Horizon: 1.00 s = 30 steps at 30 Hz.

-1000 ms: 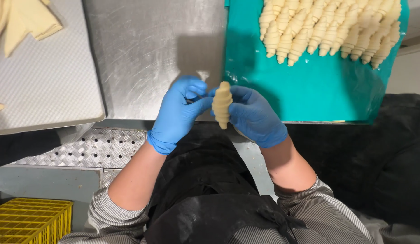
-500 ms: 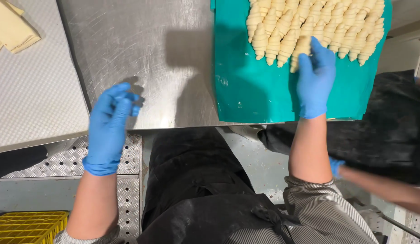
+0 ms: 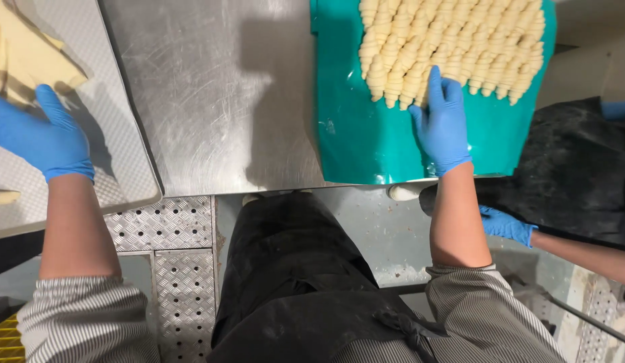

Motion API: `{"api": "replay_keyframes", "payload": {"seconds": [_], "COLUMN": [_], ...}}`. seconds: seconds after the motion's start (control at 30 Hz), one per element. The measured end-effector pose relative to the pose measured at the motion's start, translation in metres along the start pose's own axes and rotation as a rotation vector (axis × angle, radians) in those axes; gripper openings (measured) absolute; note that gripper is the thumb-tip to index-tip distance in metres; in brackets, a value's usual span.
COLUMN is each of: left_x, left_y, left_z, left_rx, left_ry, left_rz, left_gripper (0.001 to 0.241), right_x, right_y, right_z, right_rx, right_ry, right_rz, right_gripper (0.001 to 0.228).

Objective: Rolling triangular pieces of dough into croissant shapes on a metal workbench.

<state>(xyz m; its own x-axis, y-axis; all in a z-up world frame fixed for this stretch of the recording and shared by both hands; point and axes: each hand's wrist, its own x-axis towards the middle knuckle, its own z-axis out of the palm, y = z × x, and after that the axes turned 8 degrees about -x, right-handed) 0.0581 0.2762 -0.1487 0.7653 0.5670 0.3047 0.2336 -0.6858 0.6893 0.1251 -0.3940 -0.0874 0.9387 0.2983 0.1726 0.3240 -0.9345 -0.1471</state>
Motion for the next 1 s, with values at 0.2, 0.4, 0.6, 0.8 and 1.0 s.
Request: {"api": "replay_keyframes", "payload": {"seconds": [0.2,0.4,0.6,0.8,1.0], "left_x": [0.009,0.007,0.027,0.050,0.071], "left_y": [-0.008,0.007,0.024,0.015,-0.026], "left_z": [0.019,0.025,0.019,0.045,0.080], "left_rx": [0.342,0.353,0.306,-0.035,-0.815], "left_ry": [-0.257,-0.236,-0.188,-0.011,0.164], "left_rz": [-0.062,-0.068,-0.111,-0.243,-0.925], "left_gripper": [0.082,0.076,0.050,0.050,0.051], "right_x": [-0.020,-0.065,-0.107,-0.127,-0.110], "right_y": [-0.047,-0.090,-0.116,-0.115,-0.104], "right_z": [-0.056,-0.085,-0.106,-0.110,-0.100], "right_rx": [0.119,0.219,0.269,0.217,0.285], "right_ry": [0.126,0.072,0.053,0.011,-0.002], "right_rz": [0.180,0.221,0.344,0.342,0.252], "right_gripper": [0.072,0.056,0.053,0.052,0.049]}}
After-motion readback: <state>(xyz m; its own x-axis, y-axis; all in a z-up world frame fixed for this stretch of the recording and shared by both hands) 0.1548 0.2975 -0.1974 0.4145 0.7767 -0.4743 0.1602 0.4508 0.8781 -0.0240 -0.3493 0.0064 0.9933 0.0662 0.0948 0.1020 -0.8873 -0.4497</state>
